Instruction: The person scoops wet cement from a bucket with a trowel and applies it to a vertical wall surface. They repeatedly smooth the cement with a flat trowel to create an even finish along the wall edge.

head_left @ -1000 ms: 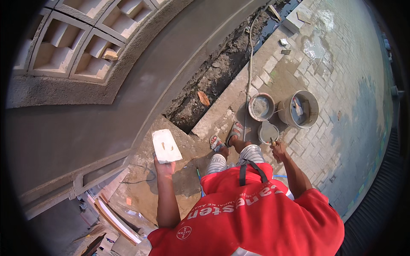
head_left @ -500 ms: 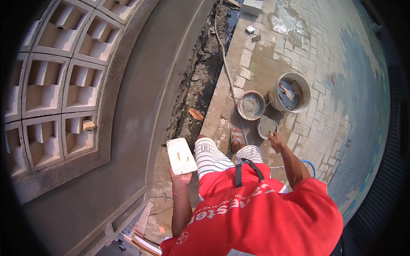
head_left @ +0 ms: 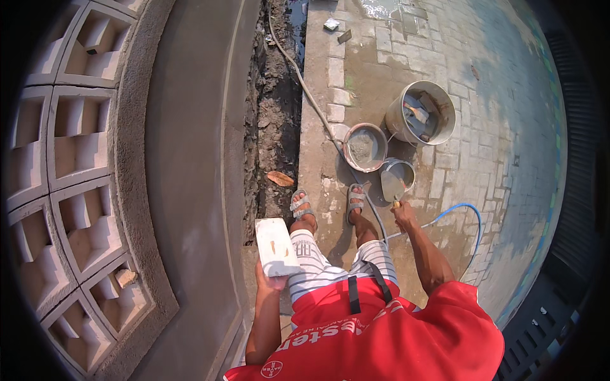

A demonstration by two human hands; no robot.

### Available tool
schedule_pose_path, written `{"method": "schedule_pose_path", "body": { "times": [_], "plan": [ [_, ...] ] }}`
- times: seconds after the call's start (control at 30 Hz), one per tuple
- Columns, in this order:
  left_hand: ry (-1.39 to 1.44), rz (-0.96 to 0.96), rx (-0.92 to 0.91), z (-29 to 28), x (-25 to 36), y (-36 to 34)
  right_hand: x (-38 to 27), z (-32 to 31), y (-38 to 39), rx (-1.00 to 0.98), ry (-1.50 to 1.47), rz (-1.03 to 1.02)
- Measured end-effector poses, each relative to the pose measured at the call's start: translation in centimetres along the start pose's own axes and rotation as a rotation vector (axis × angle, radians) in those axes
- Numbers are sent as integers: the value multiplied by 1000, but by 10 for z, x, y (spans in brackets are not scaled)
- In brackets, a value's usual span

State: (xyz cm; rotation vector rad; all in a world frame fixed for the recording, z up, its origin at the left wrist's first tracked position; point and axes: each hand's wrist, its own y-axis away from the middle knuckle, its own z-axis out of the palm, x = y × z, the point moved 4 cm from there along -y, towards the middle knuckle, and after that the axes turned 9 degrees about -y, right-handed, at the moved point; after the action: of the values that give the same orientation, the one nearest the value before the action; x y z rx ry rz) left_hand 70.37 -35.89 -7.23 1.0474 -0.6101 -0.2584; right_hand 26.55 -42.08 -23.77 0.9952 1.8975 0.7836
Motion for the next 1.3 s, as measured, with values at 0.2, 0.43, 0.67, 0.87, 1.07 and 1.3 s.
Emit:
{"method": "schedule_pose_path", "body": {
  "times": [0.2, 0.43, 0.67, 0.87, 1.07, 1.3],
  "plan": [
    [-261, -19, -24, 19, 26, -140, 27, 63, -93, 56, 94, -86],
    [-418, 87, -197, 90, 20, -290, 18, 53, -132, 57, 353, -271],
    [-573, 187, -546, 146, -4, -406, -47, 18, -152, 24, 659, -395],
    [-635, 226, -644, 152, -26, -486, -13, 66, -166, -157, 960, -406],
    [-629, 172, -691, 151, -26, -506, -46, 68, -169, 110, 876, -522],
    [-627, 184, -648, 123, -22, -505, -61, 76, -240, 114, 1072, -375]
  ]
}}
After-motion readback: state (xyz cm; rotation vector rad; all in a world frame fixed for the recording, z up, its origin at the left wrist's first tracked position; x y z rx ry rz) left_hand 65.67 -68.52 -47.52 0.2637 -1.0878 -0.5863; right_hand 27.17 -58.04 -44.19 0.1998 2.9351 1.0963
